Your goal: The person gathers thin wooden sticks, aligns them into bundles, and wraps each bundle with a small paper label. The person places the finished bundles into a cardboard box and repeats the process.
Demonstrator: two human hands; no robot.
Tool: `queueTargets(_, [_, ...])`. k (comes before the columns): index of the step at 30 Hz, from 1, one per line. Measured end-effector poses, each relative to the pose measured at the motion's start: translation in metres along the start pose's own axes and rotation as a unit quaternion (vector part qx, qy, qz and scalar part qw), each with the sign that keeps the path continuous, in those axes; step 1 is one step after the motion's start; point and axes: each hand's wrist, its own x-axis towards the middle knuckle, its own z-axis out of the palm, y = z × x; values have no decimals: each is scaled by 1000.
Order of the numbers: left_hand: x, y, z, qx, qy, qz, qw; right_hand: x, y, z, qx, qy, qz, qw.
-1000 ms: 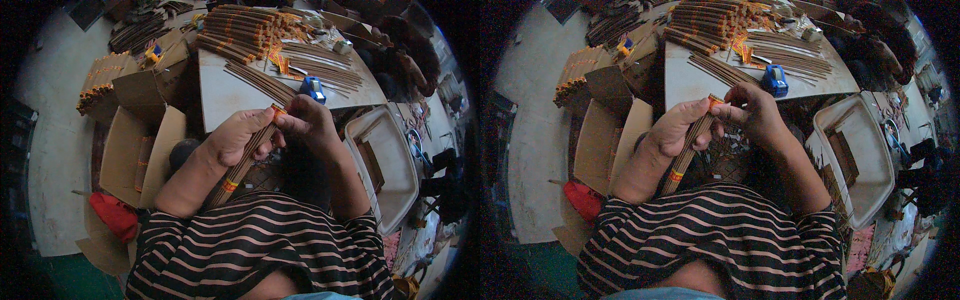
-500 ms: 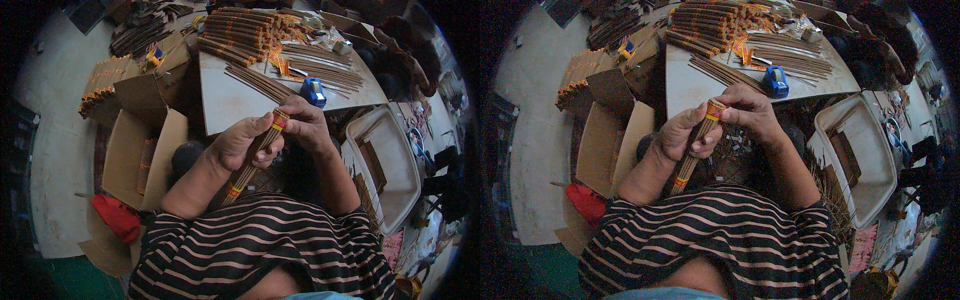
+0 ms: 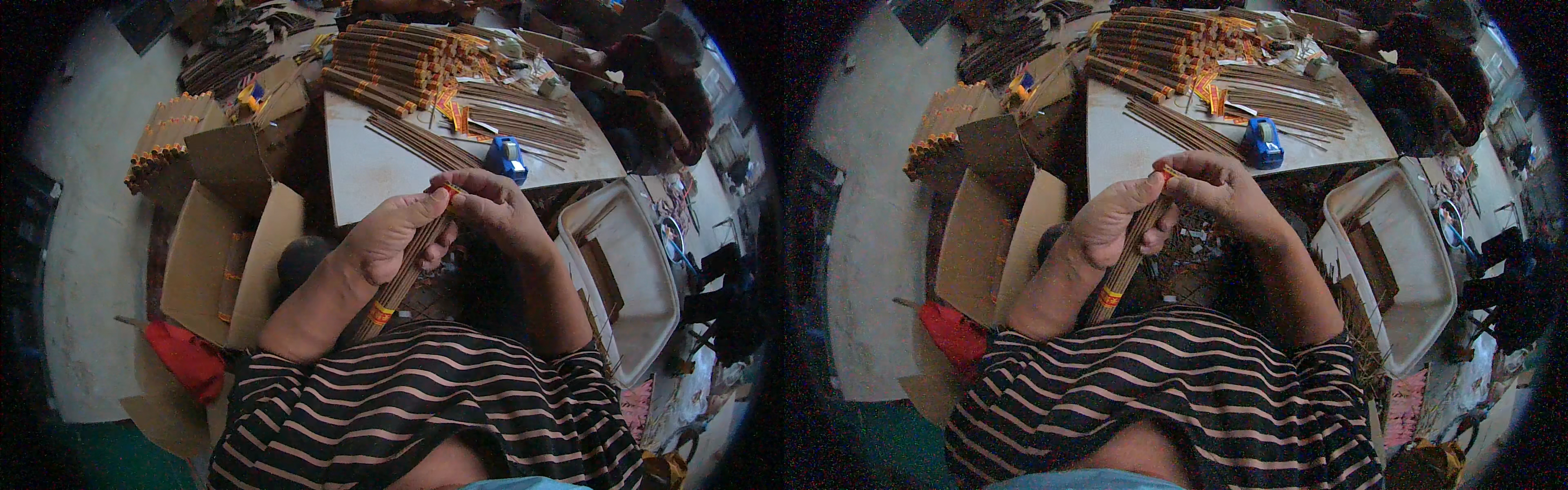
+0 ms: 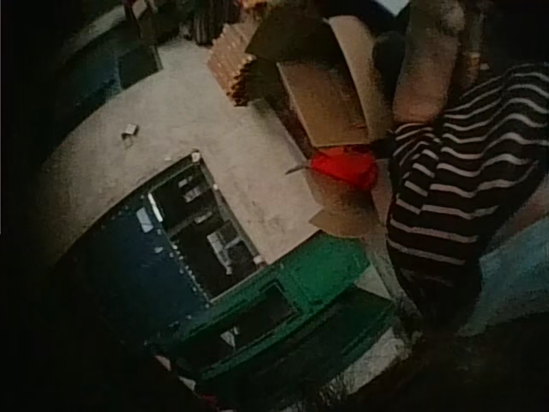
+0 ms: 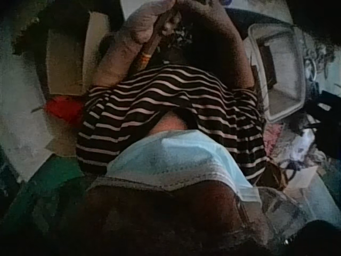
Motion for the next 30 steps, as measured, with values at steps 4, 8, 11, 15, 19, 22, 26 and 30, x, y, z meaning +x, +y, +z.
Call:
queueTargets(4, [-1, -1, 4, 2, 16, 7, 1000, 1, -3, 5, 48, -12, 43, 998])
queueTargets(8, [-1, -1, 2, -7, 17, 5, 1000, 4, -3, 11, 19, 49, 47, 997])
queueTargets(11, [1, -3, -1, 11, 9, 6, 1000, 5, -1, 12, -10, 80, 38, 996])
queueTargets(15, [5, -5, 5, -21, 47, 1, 999, 7, -2, 18, -59, 120, 35, 990])
queueTargets(19, [4, -6, 5, -16, 37, 2, 999, 7, -4, 20, -57, 107, 43, 992])
queueTargets(22, [1, -2, 7, 4, 12, 2, 1000, 6, 16, 9, 22, 33, -99, 994])
queueTargets(26, [1, 2, 2, 6, -43, -19, 999, 9, 35, 2, 100, -10, -130, 986])
queueTargets(30, [0, 4, 5, -7, -41, -20, 999, 12, 49, 4, 153, -14, -124, 980])
